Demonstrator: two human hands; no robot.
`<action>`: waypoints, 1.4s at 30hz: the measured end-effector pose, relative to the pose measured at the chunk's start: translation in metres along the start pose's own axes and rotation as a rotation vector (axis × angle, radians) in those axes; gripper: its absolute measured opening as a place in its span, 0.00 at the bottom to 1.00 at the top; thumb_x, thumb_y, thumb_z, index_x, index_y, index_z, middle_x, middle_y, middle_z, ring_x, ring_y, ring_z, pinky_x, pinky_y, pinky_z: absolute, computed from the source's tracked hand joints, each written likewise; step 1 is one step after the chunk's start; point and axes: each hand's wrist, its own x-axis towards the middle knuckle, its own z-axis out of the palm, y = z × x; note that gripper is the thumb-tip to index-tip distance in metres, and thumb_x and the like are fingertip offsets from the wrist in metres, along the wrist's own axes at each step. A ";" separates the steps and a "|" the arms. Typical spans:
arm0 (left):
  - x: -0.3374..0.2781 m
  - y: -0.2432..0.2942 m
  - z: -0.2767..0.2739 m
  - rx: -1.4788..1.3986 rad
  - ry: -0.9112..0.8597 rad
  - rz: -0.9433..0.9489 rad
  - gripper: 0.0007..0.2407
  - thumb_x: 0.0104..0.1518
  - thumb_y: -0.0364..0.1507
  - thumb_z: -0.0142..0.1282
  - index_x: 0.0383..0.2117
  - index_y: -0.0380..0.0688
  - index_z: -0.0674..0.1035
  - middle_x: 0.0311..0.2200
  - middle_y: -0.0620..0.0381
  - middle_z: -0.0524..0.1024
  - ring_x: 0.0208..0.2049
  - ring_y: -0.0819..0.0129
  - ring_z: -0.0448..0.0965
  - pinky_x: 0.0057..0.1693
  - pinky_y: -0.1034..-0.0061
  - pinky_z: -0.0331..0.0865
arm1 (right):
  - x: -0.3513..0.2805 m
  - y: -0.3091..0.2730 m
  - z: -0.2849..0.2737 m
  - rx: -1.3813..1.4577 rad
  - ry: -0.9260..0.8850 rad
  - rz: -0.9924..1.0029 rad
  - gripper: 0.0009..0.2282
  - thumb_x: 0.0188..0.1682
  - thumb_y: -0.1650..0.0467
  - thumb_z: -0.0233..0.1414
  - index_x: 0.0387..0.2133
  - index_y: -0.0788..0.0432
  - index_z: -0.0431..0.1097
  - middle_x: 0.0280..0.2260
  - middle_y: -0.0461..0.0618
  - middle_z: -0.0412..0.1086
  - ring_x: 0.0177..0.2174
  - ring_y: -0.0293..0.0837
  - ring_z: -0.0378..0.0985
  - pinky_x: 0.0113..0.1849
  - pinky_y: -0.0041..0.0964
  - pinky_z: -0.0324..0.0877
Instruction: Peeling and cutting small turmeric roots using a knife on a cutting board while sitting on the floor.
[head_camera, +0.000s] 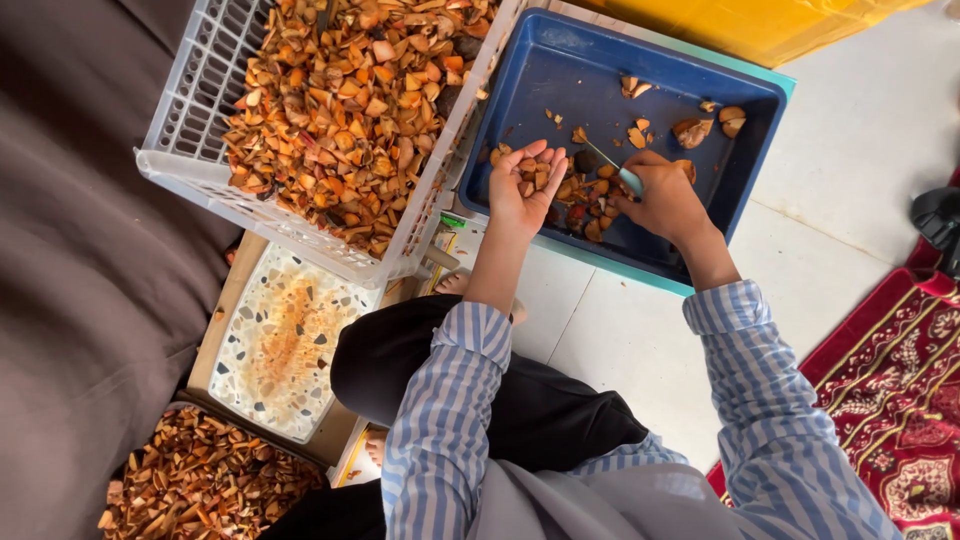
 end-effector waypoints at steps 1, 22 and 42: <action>0.000 0.000 0.001 0.005 0.001 -0.008 0.13 0.55 0.29 0.44 0.40 0.30 0.73 0.39 0.37 0.71 0.47 0.47 0.69 0.56 0.54 0.65 | 0.000 -0.002 -0.002 0.001 0.004 0.008 0.10 0.36 0.72 0.58 0.15 0.64 0.64 0.33 0.53 0.66 0.32 0.55 0.72 0.34 0.44 0.68; 0.016 -0.042 -0.008 0.155 0.092 -0.115 0.10 0.53 0.32 0.48 0.29 0.37 0.76 0.26 0.49 0.73 0.34 0.53 0.76 0.42 0.59 0.75 | 0.014 -0.094 -0.073 0.284 0.097 -0.167 0.10 0.33 0.78 0.58 0.12 0.63 0.60 0.30 0.58 0.68 0.33 0.61 0.72 0.33 0.47 0.65; -0.013 0.005 0.010 0.035 0.117 0.075 0.10 0.49 0.31 0.46 0.28 0.35 0.75 0.29 0.45 0.74 0.40 0.53 0.74 0.49 0.57 0.69 | -0.010 0.001 0.045 0.149 0.267 0.109 0.11 0.31 0.71 0.58 0.11 0.54 0.59 0.18 0.45 0.62 0.24 0.48 0.72 0.28 0.34 0.66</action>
